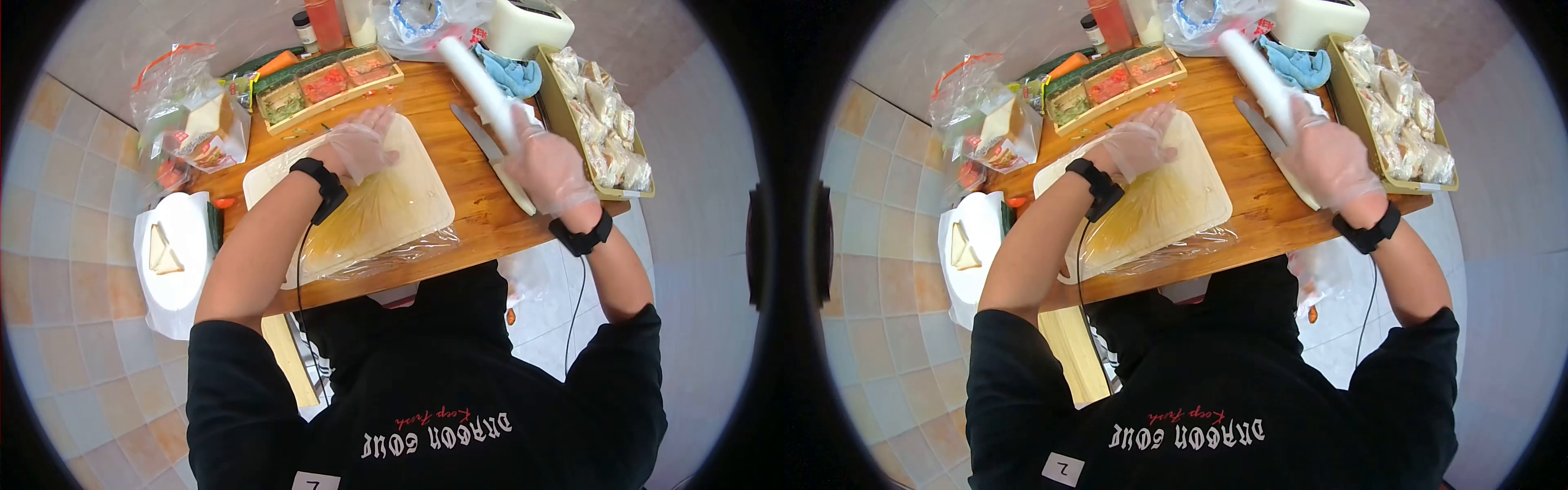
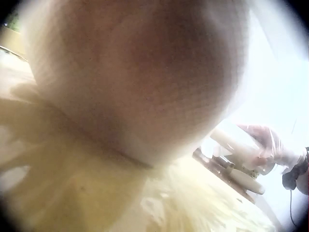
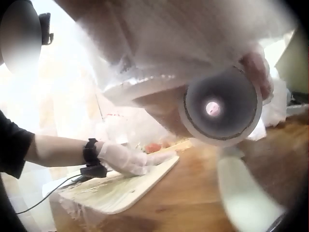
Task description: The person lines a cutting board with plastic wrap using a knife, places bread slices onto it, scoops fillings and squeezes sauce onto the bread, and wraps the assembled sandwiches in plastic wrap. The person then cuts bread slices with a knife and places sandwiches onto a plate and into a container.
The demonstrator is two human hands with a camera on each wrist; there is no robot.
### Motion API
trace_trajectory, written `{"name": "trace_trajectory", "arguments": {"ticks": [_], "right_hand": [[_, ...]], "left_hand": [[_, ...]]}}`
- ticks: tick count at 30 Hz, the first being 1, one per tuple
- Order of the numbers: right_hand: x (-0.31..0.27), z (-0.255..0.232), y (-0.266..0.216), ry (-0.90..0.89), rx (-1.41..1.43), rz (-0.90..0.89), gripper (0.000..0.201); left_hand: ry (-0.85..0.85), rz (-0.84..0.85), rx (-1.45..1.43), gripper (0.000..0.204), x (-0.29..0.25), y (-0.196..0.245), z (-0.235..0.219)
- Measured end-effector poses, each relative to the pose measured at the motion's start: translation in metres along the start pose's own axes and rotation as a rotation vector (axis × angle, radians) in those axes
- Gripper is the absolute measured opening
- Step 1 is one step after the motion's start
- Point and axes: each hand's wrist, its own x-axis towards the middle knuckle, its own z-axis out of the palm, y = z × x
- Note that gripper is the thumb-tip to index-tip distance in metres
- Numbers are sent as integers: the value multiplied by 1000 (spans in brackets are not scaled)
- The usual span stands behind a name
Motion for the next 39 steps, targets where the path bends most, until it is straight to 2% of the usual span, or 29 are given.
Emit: {"name": "trace_trajectory", "arguments": {"ticks": [1,2,4,6,7,9,10,11,12,13,14,15,16,18,19,21,23,25,27,28,30,31,33,35,36,38,39], "right_hand": [[0,-6,1,4,28,90,80],[-2,-1,13,60,70,47,81],[-7,-4,15,48,148,32,81],[-14,-2,14,43,228,18,82],[-17,3,12,82,297,-21,83],[-22,17,6,116,367,-67,85],[-22,24,1,91,438,-52,86],[-23,28,-5,63,511,-37,87],[-24,29,-13,8,486,9,87],[-23,35,-15,3,488,-1,87],[-21,47,-17,5,453,-4,88],[-20,54,-19,7,419,-5,88],[-20,52,-24,-41,415,16,89],[-17,50,-31,-72,405,38,89],[-16,50,-32,-97,386,67,90],[-13,53,-33,-109,400,76,88],[-10,59,-30,-64,358,66,86],[-10,67,-29,-17,275,20,81],[-16,59,-34,74,224,98,71],[-21,58,-33,63,229,89,71],[-36,53,-28,365,182,-17,54],[-48,46,-32,361,180,-24,54],[-73,33,-49,398,360,-201,39],[-78,53,-61,297,484,-531,27],[-76,59,-68,303,480,-528,27],[-74,67,-79,93,465,-532,19],[-72,72,-78,98,464,-532,19]], "left_hand": [[1,-1,-2,87,0,-1,1],[23,11,23,87,1,-2,2],[39,22,37,86,0,2,-3],[-123,-27,-66,84,-1,11,-29],[-122,-32,-68,84,0,6,-28],[-7,30,-183,82,2,-6,-28],[-5,24,-184,82,1,-6,-33],[123,-27,-352,79,-1,-3,-43],[251,-81,-518,78,-6,-2,-52],[253,-93,-518,78,-14,-5,-63],[301,-34,-542,77,-25,-11,-75],[346,27,-564,75,-37,-19,-87],[343,17,-560,75,-55,-24,-97],[509,-12,-513,72,-102,-25,-109],[503,-18,-506,72,-122,-23,-112],[571,-209,-599,62,-162,-17,-114],[568,-358,-587,44,-195,-21,-88],[534,-445,-875,30,-240,-9,-55],[614,-438,-832,25,-269,9,-22],[604,-398,-728,25,-279,15,-9],[626,-357,-583,33,-286,37,1],[628,-366,-586,33,-286,44,8],[629,-339,-364,40,-285,56,25],[636,-359,-320,41,-277,60,30],[637,-321,-263,40,-274,56,36],[642,-305,-244,35,-271,53,40],[645,-303,-240,35,-271,50,42]]}}
